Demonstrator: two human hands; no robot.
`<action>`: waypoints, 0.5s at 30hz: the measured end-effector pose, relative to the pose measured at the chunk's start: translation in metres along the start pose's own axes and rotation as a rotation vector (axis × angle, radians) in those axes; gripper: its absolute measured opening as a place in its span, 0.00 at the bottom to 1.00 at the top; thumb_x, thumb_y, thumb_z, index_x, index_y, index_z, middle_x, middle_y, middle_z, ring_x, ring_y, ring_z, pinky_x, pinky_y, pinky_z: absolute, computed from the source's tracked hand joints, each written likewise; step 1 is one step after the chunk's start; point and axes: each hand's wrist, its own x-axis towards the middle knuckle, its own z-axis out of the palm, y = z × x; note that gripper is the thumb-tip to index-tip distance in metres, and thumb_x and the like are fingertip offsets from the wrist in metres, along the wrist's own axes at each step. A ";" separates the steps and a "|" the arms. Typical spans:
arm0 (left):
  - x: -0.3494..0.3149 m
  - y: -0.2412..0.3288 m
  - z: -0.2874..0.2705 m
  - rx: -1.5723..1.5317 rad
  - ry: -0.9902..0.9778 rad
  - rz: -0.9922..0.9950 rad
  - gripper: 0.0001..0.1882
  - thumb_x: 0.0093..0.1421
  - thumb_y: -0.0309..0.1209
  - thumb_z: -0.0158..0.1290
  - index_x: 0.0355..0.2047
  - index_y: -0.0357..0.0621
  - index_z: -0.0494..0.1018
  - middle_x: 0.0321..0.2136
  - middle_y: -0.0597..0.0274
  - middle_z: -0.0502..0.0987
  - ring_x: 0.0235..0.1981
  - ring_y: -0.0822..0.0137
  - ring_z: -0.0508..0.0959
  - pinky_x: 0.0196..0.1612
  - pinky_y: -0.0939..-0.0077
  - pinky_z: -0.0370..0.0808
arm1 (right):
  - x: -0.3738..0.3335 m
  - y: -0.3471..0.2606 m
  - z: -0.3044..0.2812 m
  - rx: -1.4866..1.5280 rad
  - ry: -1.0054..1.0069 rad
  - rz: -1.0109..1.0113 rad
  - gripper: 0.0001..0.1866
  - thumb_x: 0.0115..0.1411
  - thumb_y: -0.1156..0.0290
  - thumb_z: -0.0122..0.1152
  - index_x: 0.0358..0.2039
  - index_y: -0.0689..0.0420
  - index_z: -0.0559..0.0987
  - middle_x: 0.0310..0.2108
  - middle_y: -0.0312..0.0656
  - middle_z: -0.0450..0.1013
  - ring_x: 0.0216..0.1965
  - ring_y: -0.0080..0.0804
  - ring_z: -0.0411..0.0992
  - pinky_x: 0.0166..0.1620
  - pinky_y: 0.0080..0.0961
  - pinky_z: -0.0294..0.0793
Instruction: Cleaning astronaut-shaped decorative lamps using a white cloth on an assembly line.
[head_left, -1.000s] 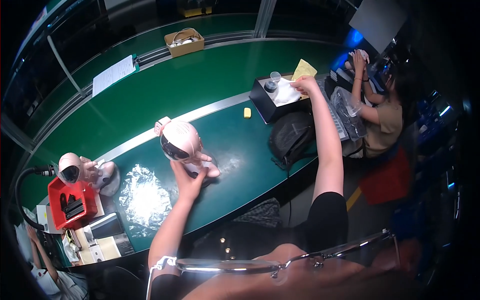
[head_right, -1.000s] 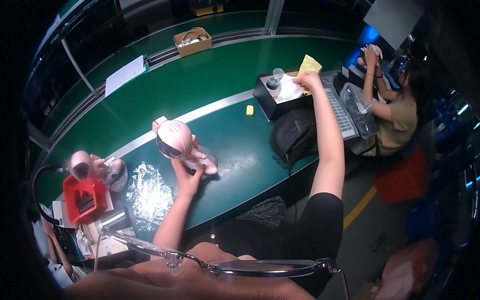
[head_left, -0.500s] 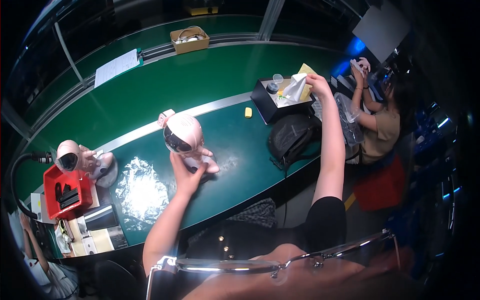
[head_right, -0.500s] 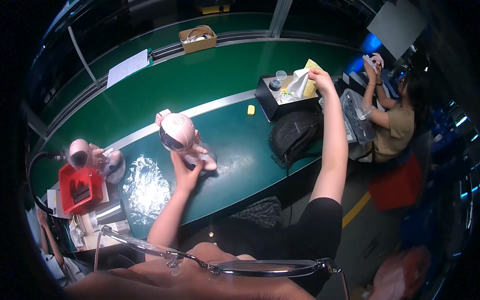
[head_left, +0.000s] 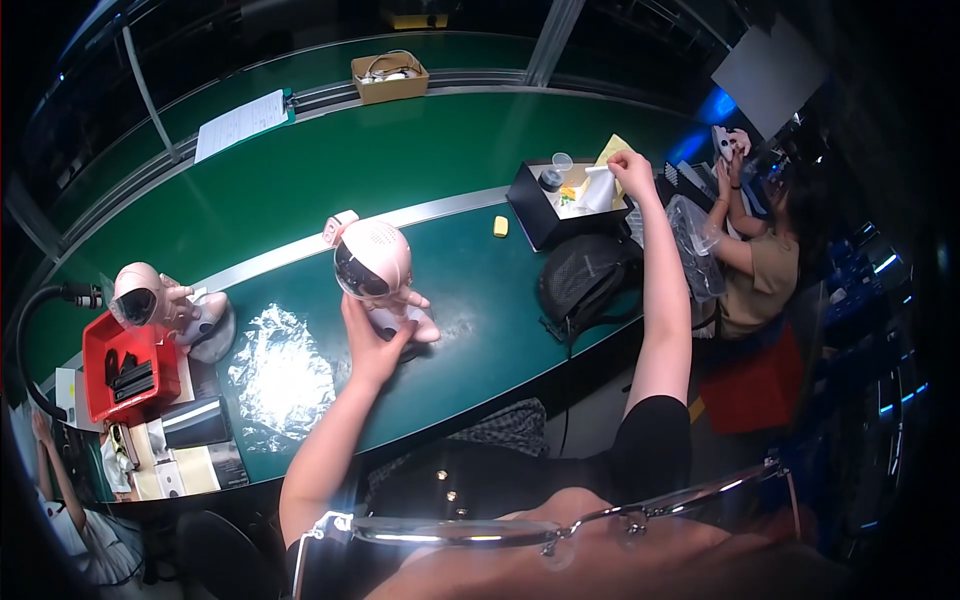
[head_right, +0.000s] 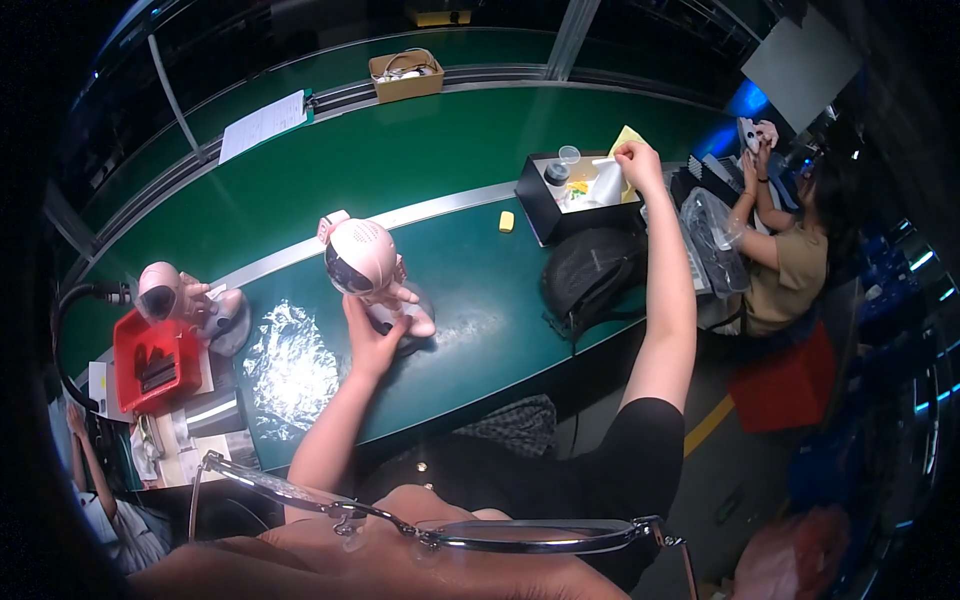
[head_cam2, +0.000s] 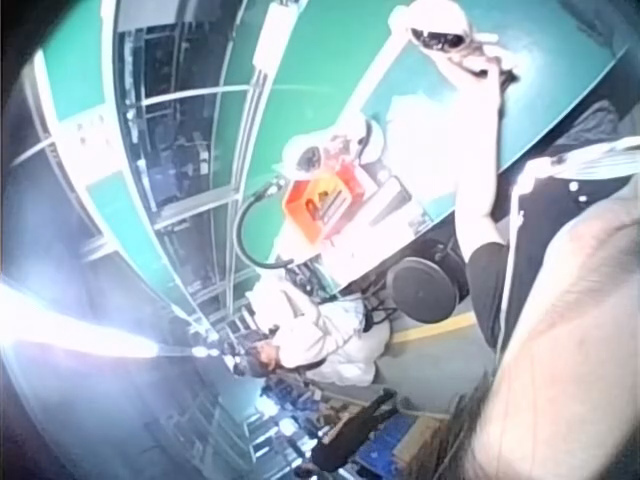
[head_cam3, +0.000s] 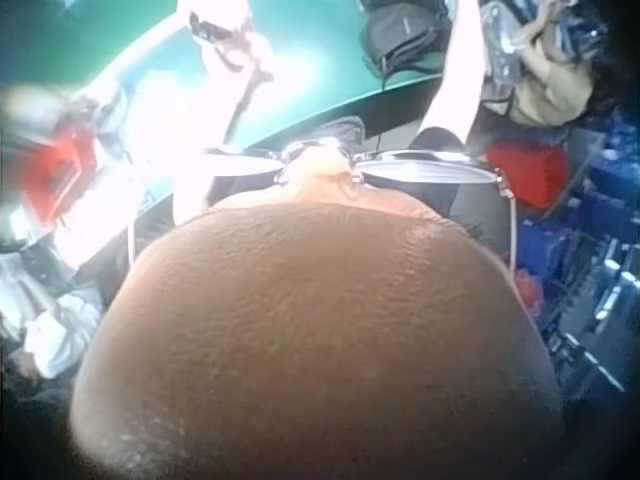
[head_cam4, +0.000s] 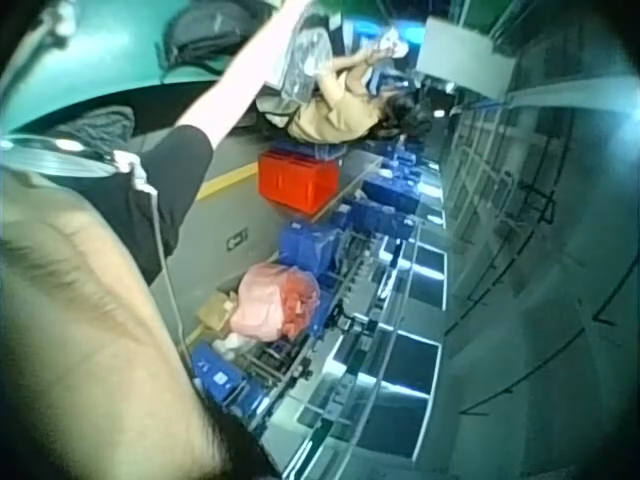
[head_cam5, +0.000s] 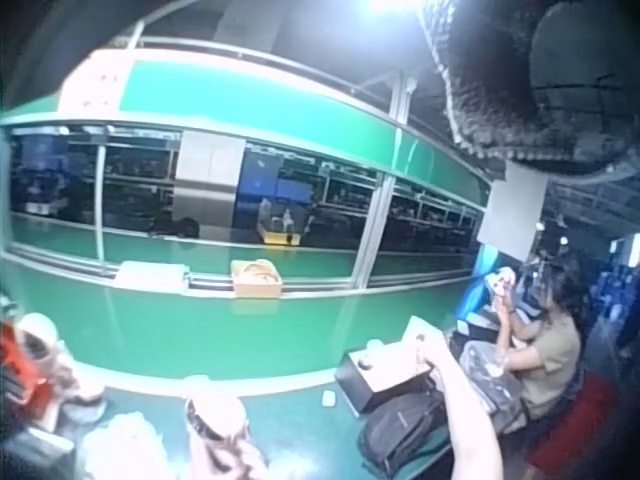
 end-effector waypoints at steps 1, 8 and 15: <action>0.000 0.001 -0.001 -0.003 0.000 -0.008 0.46 0.40 0.31 0.62 0.56 0.40 0.48 0.51 0.49 0.56 0.53 0.51 0.58 0.55 0.61 0.58 | 0.001 -0.002 0.001 -0.019 -0.039 -0.031 0.07 0.47 0.75 0.59 0.29 0.61 0.78 0.24 0.41 0.75 0.29 0.24 0.74 0.34 0.20 0.72; 0.000 -0.001 -0.001 0.008 -0.006 -0.021 0.45 0.40 0.32 0.61 0.55 0.39 0.49 0.50 0.49 0.56 0.53 0.51 0.59 0.55 0.60 0.57 | 0.013 0.022 0.041 -0.397 0.065 0.078 0.10 0.42 0.72 0.58 0.29 0.54 0.80 0.29 0.48 0.75 0.34 0.41 0.74 0.39 0.31 0.72; 0.002 0.008 0.001 0.010 -0.012 -0.011 0.41 0.41 0.33 0.60 0.54 0.39 0.52 0.48 0.50 0.58 0.52 0.53 0.60 0.55 0.62 0.56 | 0.041 0.120 0.114 -0.770 -0.784 0.089 0.12 0.37 0.71 0.64 0.24 0.64 0.79 0.27 0.48 0.76 0.30 0.39 0.75 0.36 0.30 0.73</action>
